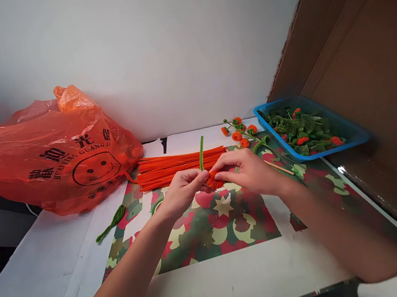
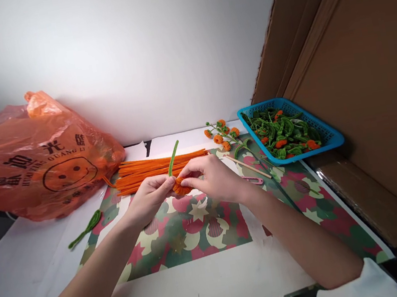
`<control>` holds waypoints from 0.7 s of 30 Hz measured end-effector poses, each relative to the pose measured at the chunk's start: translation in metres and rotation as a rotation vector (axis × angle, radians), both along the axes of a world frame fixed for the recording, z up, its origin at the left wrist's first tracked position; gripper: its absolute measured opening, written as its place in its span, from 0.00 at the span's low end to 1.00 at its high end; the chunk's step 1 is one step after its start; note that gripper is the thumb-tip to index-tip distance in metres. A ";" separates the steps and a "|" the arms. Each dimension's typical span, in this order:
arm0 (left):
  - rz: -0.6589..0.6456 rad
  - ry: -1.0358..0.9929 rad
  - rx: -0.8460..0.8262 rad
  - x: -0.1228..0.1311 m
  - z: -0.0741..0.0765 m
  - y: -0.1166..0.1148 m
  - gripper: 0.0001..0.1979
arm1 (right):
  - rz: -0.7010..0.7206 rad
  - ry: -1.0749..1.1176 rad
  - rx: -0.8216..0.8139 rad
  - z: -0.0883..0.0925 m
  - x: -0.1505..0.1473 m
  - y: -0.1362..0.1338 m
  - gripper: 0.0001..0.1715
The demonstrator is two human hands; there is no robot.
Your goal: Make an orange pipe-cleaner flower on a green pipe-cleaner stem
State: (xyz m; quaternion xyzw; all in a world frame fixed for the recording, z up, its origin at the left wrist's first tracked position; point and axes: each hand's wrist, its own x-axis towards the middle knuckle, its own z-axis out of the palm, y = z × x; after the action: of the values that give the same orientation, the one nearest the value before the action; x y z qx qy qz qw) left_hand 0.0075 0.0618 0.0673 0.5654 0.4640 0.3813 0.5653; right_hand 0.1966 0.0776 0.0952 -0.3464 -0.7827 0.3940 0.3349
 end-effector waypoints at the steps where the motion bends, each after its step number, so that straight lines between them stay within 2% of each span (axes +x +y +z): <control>1: -0.003 -0.013 0.026 0.000 -0.001 0.000 0.21 | 0.014 0.016 -0.018 0.000 0.001 0.001 0.07; 5: -0.022 -0.089 0.093 -0.001 -0.009 0.002 0.21 | 0.031 0.078 -0.066 0.000 0.003 0.003 0.07; 9: -0.044 -0.196 0.117 -0.004 -0.015 0.002 0.15 | 0.048 0.112 -0.081 0.001 0.004 0.003 0.10; 13: -0.014 -0.201 0.106 -0.004 -0.014 0.002 0.11 | 0.033 0.086 -0.055 0.003 0.005 0.003 0.09; 21: 0.015 -0.189 -0.009 0.000 -0.007 -0.001 0.13 | 0.023 0.018 0.037 0.005 0.004 0.000 0.08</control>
State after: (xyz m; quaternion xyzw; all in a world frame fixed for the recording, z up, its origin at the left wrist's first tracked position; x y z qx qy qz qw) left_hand 0.0071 0.0607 0.0601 0.5207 0.4145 0.4354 0.6062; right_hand 0.2007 0.0772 0.1004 -0.3275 -0.7908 0.3865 0.3435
